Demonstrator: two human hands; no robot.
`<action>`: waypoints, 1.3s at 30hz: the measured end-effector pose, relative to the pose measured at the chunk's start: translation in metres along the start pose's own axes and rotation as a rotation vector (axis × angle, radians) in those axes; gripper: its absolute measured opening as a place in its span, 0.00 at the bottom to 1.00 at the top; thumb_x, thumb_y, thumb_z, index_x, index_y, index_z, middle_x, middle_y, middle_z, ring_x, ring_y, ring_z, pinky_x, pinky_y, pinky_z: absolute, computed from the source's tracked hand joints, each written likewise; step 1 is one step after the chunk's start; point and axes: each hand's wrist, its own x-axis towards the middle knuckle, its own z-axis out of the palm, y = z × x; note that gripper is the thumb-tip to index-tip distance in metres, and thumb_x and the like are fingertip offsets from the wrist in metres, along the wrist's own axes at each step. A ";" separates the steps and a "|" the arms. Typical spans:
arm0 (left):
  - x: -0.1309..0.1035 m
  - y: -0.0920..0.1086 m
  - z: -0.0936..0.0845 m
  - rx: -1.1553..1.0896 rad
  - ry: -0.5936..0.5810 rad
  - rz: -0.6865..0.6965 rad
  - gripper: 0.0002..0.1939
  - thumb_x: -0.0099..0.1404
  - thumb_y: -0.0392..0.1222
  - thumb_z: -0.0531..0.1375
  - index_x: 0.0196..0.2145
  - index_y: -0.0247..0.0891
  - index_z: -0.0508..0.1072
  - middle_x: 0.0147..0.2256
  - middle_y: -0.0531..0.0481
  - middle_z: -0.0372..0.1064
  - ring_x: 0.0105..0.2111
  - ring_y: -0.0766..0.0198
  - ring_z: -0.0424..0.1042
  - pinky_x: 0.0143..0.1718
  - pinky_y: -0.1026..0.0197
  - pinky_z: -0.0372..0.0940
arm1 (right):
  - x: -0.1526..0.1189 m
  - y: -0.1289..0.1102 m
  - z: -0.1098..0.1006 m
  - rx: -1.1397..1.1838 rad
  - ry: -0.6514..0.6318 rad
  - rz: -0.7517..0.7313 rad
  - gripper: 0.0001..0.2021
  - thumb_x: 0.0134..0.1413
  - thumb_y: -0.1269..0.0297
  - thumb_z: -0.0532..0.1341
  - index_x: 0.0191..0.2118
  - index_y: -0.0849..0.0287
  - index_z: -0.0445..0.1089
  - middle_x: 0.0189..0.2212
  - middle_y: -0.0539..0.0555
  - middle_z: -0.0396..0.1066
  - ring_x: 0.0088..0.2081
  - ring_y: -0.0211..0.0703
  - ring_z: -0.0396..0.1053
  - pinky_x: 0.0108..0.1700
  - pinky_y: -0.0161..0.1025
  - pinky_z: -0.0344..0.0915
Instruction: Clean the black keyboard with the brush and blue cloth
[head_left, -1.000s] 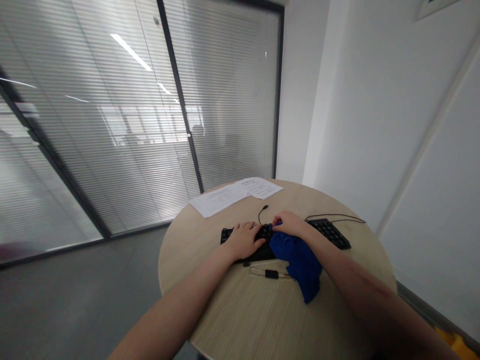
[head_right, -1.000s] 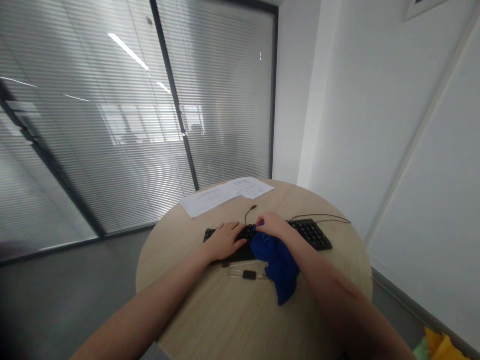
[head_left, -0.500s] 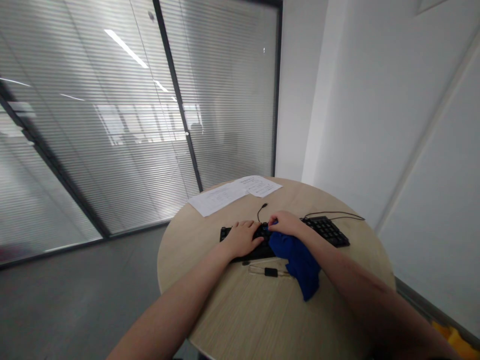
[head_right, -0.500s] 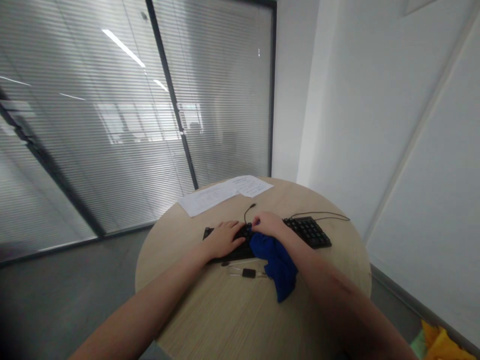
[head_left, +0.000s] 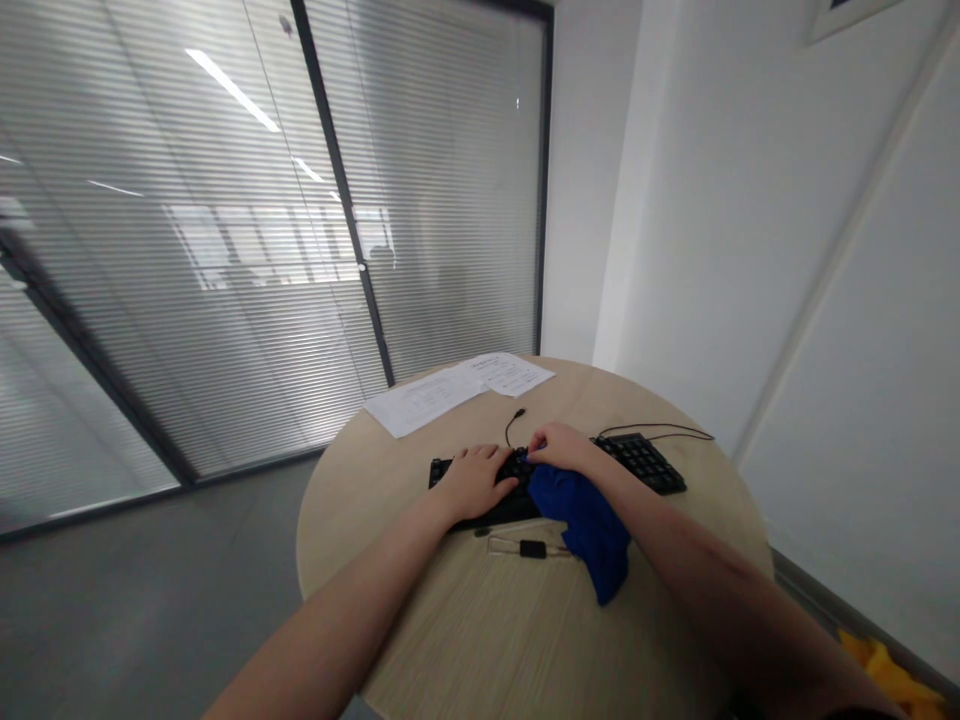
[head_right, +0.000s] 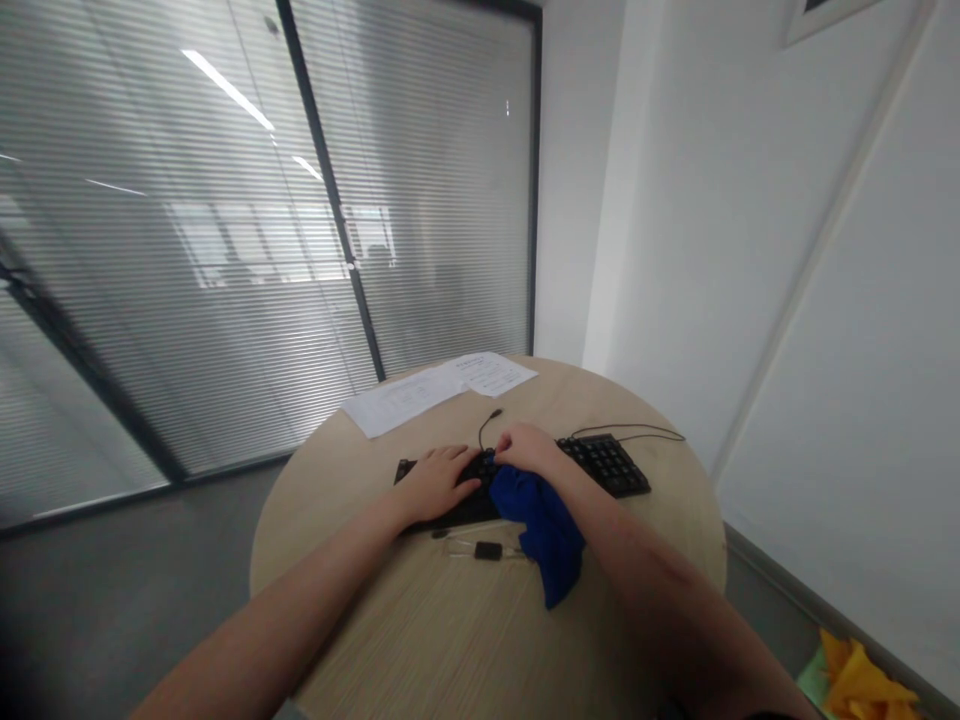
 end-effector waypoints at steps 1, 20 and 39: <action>0.000 0.000 0.000 -0.002 0.003 0.002 0.29 0.69 0.57 0.52 0.63 0.42 0.61 0.59 0.41 0.64 0.58 0.47 0.63 0.58 0.43 0.56 | 0.000 -0.001 0.000 -0.015 0.020 0.018 0.09 0.48 0.59 0.66 0.35 0.55 0.80 0.34 0.53 0.79 0.38 0.45 0.74 0.38 0.35 0.65; 0.001 -0.007 0.001 -0.040 0.017 0.025 0.29 0.68 0.57 0.53 0.62 0.42 0.62 0.57 0.41 0.66 0.57 0.47 0.65 0.57 0.45 0.58 | 0.001 0.009 -0.006 0.067 -0.060 -0.110 0.07 0.48 0.65 0.66 0.35 0.59 0.78 0.33 0.52 0.78 0.35 0.42 0.73 0.35 0.34 0.63; -0.002 -0.007 0.001 -0.066 0.012 -0.009 0.31 0.65 0.59 0.55 0.60 0.42 0.65 0.56 0.41 0.68 0.54 0.47 0.67 0.56 0.47 0.60 | 0.000 0.014 -0.001 0.045 -0.032 -0.108 0.05 0.46 0.68 0.66 0.32 0.60 0.76 0.34 0.54 0.78 0.37 0.44 0.72 0.40 0.36 0.63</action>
